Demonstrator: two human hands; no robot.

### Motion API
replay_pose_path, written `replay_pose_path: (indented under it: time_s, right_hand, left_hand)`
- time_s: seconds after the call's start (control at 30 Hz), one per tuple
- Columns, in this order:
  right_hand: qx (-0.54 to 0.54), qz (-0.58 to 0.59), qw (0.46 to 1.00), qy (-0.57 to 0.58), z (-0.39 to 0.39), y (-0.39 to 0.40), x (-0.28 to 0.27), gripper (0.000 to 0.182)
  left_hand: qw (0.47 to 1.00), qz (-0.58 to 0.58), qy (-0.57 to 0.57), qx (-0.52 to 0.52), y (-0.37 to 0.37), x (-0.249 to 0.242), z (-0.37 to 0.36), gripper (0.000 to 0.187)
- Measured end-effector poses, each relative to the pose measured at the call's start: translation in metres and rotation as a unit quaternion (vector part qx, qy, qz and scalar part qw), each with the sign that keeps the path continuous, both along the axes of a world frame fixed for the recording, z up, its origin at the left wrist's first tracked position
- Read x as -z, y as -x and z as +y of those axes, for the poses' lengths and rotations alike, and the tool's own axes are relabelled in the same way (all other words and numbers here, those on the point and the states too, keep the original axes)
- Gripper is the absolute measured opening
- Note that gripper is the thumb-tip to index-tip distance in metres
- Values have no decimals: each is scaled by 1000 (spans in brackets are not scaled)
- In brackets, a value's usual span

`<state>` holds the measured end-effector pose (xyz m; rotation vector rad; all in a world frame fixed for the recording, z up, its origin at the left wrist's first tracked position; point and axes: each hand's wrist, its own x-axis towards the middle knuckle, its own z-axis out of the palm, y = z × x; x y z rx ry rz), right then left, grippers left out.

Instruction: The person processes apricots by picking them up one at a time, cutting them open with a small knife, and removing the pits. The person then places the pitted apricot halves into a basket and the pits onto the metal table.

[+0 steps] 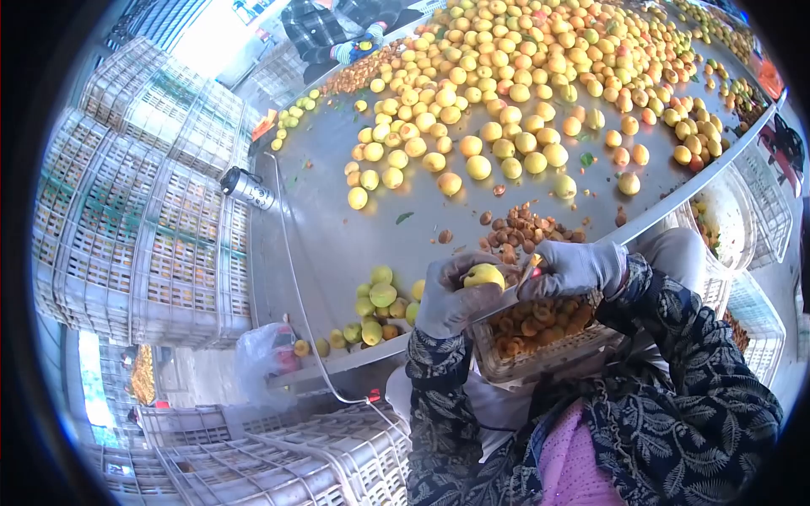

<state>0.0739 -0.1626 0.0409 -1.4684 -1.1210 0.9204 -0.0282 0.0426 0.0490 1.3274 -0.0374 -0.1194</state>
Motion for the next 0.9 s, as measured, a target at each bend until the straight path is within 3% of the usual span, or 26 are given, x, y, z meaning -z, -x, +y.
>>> replay_pose_path:
  time_s: [0.03, 0.1, 0.13, 0.2, 0.23, 0.3, 0.33, 0.37, 0.47, 0.5, 0.6, 0.67, 0.7, 0.77, 0.83, 0.9]
  right_hand:
    - [3, -3, 1000, -1, 2, 3, -1, 26]
    - [219, 110, 967, -67, 10, 16, -6, 30]
    - [228, 276, 928, -100, 8, 11, 9, 34]
    - [279, 273, 915, -105, 20, 9, 12, 34]
    - [332, 271, 897, -111, 28, 9, 15, 35]
    - [384, 249, 861, -221, 43, 16, 13, 32]
    - [398, 257, 859, -194, 39, 13, 16, 32]
    - [408, 265, 857, -168, 36, 10, 19, 32]
    - [434, 219, 856, -175, 40, 17, 7, 31]
    - [443, 189, 858, -180, 45, 20, 1, 30]
    - [471, 88, 859, -180, 49, 33, -16, 23]
    - [476, -67, 865, -144, 47, 30, -12, 18]
    - [475, -65, 866, -142, 46, 28, -13, 18]
    - [444, -215, 864, -104, 45, 24, -14, 20]
    - [442, -213, 863, -120, 47, 20, -10, 23]
    - [388, -286, 865, -139, 42, 16, -6, 21]
  left_hand:
    - [999, -14, 25, -39, -2, 0, -3, 31]
    - [995, -28, 54, -76, -7, 1, -13, 30]
    - [986, -25, -62, -151, -10, 0, -20, 31]
    - [937, -37, -250, -243, -13, -5, -33, 39]
    - [938, -37, -249, -238, -14, -1, -36, 39]
    - [887, -178, -344, -253, -18, 10, -44, 41]
    - [937, -119, -255, -207, -14, 12, -49, 43]
    - [939, -125, -247, -203, -16, 15, -53, 43]
    - [833, -271, -397, -273, -23, 27, -57, 39]
    - [832, -272, -396, -277, -22, 27, -61, 39]
    - [866, -205, -338, -306, -17, 21, -71, 40]
    - [924, -178, -165, -295, -17, 17, -72, 40]
    - [924, -174, -165, -296, -16, 18, -71, 40]
    - [964, -61, 24, -257, -14, 21, -69, 38]
    - [965, -38, 52, -256, -15, 30, -67, 36]
    - [964, -14, 81, -252, -13, 31, -67, 35]
